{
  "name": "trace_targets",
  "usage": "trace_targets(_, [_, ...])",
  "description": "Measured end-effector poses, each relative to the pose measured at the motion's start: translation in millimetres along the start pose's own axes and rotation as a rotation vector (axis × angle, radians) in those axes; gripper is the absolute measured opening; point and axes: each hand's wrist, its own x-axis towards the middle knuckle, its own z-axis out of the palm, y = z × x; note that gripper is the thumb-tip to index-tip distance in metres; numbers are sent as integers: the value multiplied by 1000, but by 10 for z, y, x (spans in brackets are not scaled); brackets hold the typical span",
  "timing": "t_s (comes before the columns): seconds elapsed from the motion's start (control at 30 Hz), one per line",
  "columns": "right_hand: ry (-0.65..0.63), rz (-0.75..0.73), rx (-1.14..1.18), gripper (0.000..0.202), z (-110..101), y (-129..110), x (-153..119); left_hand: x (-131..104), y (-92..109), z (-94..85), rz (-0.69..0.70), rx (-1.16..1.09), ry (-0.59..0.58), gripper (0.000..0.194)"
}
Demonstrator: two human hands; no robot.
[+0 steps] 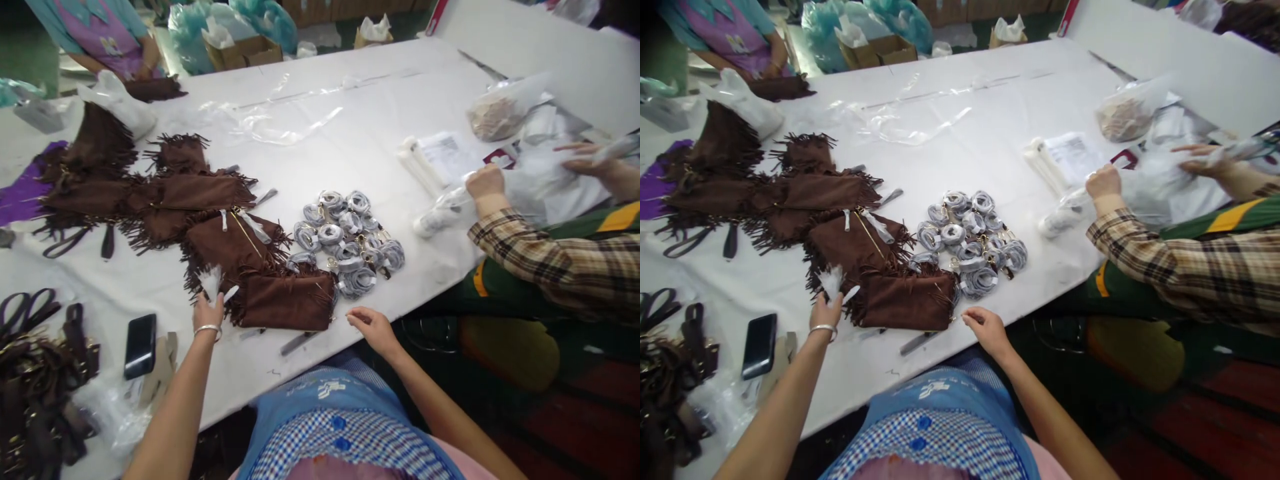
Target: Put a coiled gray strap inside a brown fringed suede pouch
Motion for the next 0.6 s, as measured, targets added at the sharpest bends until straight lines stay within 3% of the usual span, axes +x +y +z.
trace_targets(0.03, [0,-23,4,25,-10,-30,39,-122,44,51,24,45,36,64])
trace_targets(0.1, [-17,-89,-40,21,-35,-104,107,-437,269,251,95,-1,-7,68])
trace_targets(0.13, [-36,-128,-74,19,-55,-141,137,-623,435,391,132,-98,-135,63])
trace_targets(0.17, [-59,-166,-108,17,-84,-174,166,-816,622,545,117,-251,-346,61])
trace_targets(0.23, [-112,-229,-170,16,-168,-216,218,-1180,997,848,2,-522,-723,65])
trace_targets(0.27, [-138,-253,-203,16,-221,-224,243,-1331,1159,978,-25,-626,-798,65])
trace_targets(0.33, [-184,-289,-278,17,-336,-216,292,-1544,1401,1172,-38,-766,-831,57])
trace_targets(0.43, [-184,-323,-324,21,-477,-193,369,-1680,1589,1333,-21,-832,-803,38])
trace_targets(0.53, [-135,-256,-142,35,-545,-208,452,-1729,1726,1451,26,-837,-853,32])
trace_targets(0.6, [-144,-136,40,32,-587,-225,507,-1747,1836,1543,75,-818,-872,35])
